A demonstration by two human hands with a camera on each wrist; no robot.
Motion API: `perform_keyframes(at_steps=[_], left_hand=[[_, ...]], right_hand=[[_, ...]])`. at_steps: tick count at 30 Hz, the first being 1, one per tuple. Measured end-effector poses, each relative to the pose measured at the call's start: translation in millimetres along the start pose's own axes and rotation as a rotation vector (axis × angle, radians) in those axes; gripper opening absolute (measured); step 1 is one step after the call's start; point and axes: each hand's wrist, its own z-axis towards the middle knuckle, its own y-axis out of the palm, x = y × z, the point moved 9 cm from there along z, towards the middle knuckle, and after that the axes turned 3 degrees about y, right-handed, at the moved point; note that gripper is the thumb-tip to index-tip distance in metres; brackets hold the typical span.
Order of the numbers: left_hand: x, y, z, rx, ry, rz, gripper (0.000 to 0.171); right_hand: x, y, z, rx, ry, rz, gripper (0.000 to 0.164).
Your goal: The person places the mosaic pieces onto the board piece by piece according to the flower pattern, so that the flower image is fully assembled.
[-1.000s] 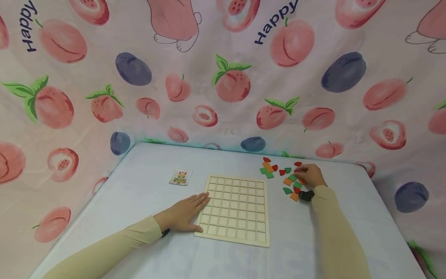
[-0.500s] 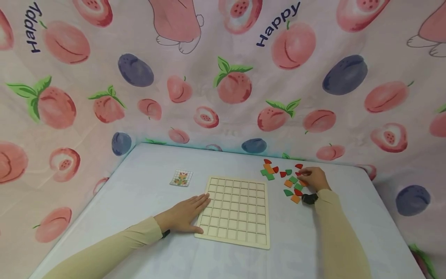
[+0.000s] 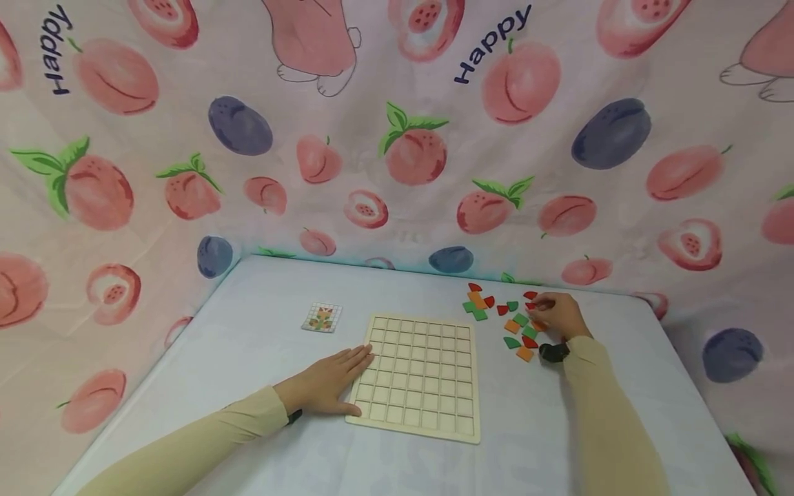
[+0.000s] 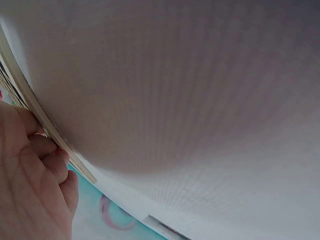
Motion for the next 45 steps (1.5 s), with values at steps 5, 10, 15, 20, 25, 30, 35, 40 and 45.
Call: perform_keyframes(at_steps=[5, 10, 15, 20, 25, 30, 35, 40, 45], left_hand=[[2.4, -2.7, -0.7, 0.016, 0.014, 0.002, 0.097], [3.8, -4.4, -1.3, 0.031, 0.026, -0.010, 0.096], [2.7, -0.6, 0.3, 0.023, 0.018, 0.012, 0.096], [2.4, 4.5, 1.1, 0.009, 0.011, 0.007, 0.097], [2.7, 2.7, 1.0, 0.027, 0.010, -0.003, 0.098], [2.7, 2.5, 2.5, 0.030, 0.014, -0.011, 0.098], [2.2, 1.9, 2.8, 0.037, 0.018, -0.024, 0.097], [2.9, 1.7, 2.9, 0.041, 0.025, -0.027, 0.098], [3.8, 1.3, 2.9, 0.037, 0.025, -0.025, 0.098]], right_hand=[[-31, -15, -8, 0.053, -0.090, 0.018, 0.028], [-63, -19, -17, 0.058, -0.140, 0.065, 0.026], [-90, -12, -29, 0.036, -0.140, 0.100, 0.024], [-117, -2, -43, 0.027, -0.170, 0.125, 0.023], [-135, 8, -51, 0.030, -0.170, 0.149, 0.023], [-147, 21, -61, 0.033, -0.176, 0.194, 0.022], [-163, 37, -65, 0.028, -0.231, 0.231, 0.021], [-173, 59, -65, -0.023, -0.228, 0.275, 0.022], [-180, 77, -63, -0.056, -0.224, 0.310, 0.022]])
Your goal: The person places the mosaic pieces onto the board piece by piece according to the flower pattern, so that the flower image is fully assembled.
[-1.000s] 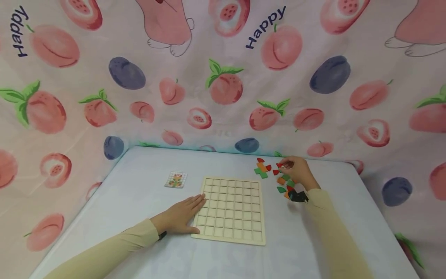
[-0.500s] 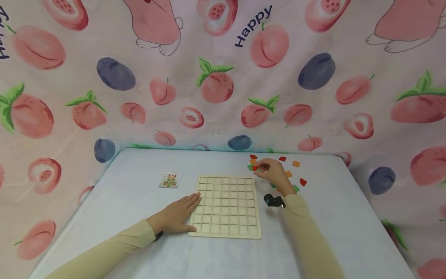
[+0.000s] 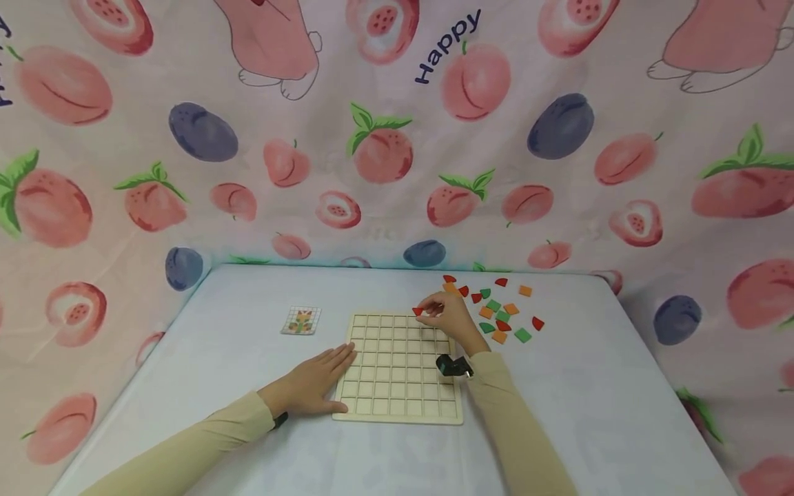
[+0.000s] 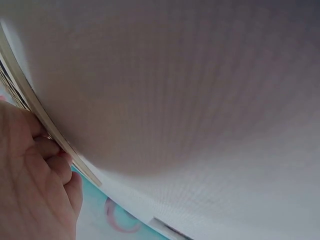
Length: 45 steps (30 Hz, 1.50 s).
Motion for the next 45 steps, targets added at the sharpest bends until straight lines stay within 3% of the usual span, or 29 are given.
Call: perform_keyframes(at_steps=[17, 26, 33, 45], left_hand=[[-2.3, -1.4, 1.6, -0.014, -0.016, 0.002, 0.099], [-1.6, -0.7, -0.8, 0.001, -0.011, -0.005, 0.099], [-0.9, 0.0, -1.3, -0.002, -0.015, -0.006, 0.099], [-1.2, 1.7, -0.3, -0.001, -0.011, -0.008, 0.099]], right_hand=[[18, 43, 14, -0.102, -0.023, 0.006, 0.017], [25, 61, 18, -0.169, 0.018, -0.004, 0.018], [31, 64, 19, -0.163, 0.083, -0.028, 0.016], [28, 68, 21, -0.172, 0.076, -0.099, 0.015]])
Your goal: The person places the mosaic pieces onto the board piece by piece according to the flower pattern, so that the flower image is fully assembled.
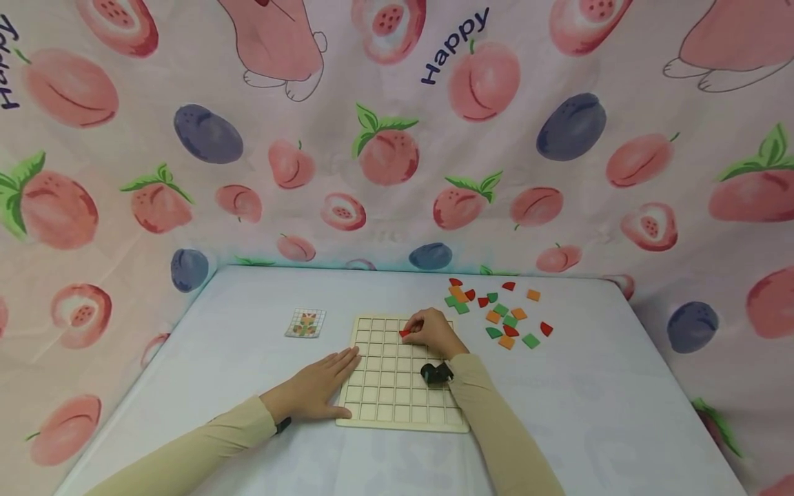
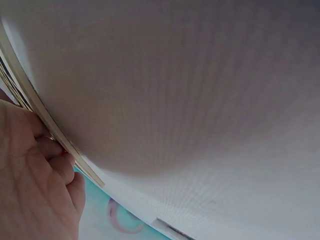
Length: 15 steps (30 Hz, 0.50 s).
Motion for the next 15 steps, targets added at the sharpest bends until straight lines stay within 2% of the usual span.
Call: perform_keyframes(at_steps=[9, 15], left_hand=[[0.3, -1.4, -0.2, 0.013, 0.009, 0.031, 0.098], [0.5, -0.4, -0.3, 0.006, 0.004, 0.018, 0.098]], right_hand=[[0.9, 0.4, 2.7, -0.034, 0.019, -0.005, 0.016], [2.3, -1.3, 2.5, -0.074, -0.008, 0.025, 0.013]])
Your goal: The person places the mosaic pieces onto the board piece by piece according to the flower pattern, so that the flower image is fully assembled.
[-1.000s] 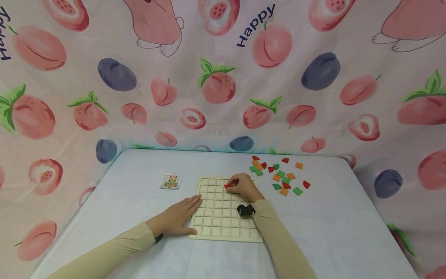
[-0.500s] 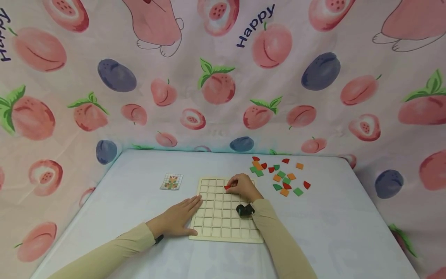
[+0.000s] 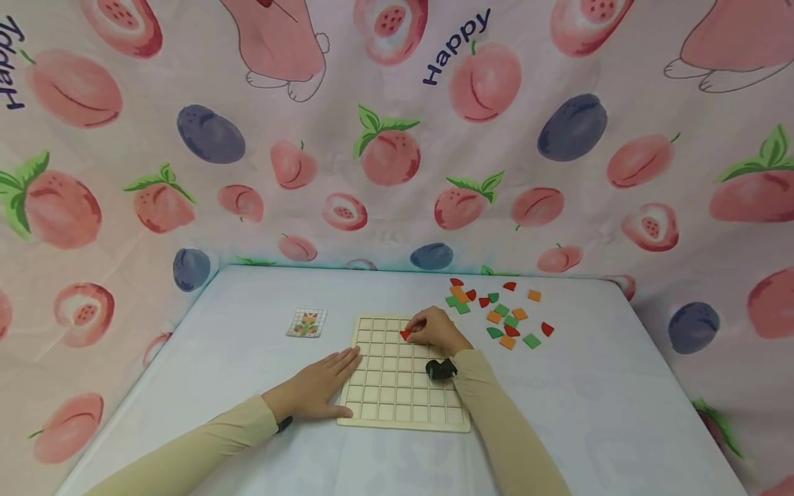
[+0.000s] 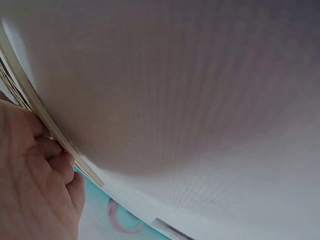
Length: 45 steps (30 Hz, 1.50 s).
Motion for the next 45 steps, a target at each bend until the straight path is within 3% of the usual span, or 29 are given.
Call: perform_keyframes(at_steps=[11, 21, 32, 39, 45], left_hand=[[-1.2, 3.2, -0.3, -0.029, -0.018, 0.019, 0.099], [-0.7, -0.6, 1.6, -0.006, -0.003, 0.022, 0.097], [-1.4, 0.6, -0.5, -0.035, -0.031, 0.000, 0.098], [-1.1, 0.2, -0.7, -0.028, -0.028, -0.008, 0.098], [-0.7, -0.2, -0.7, -0.017, -0.018, -0.007, 0.098]], right_hand=[[3, -7, -3, -0.110, -0.106, 0.105, 0.021], [-5, -54, -29, -0.105, -0.096, 0.176, 0.032], [1, -106, -62, 0.001, -0.084, 0.093, 0.028], [18, -132, -91, 0.085, -0.022, 0.088, 0.028], [29, -158, -114, 0.189, -0.032, 0.050, 0.031]])
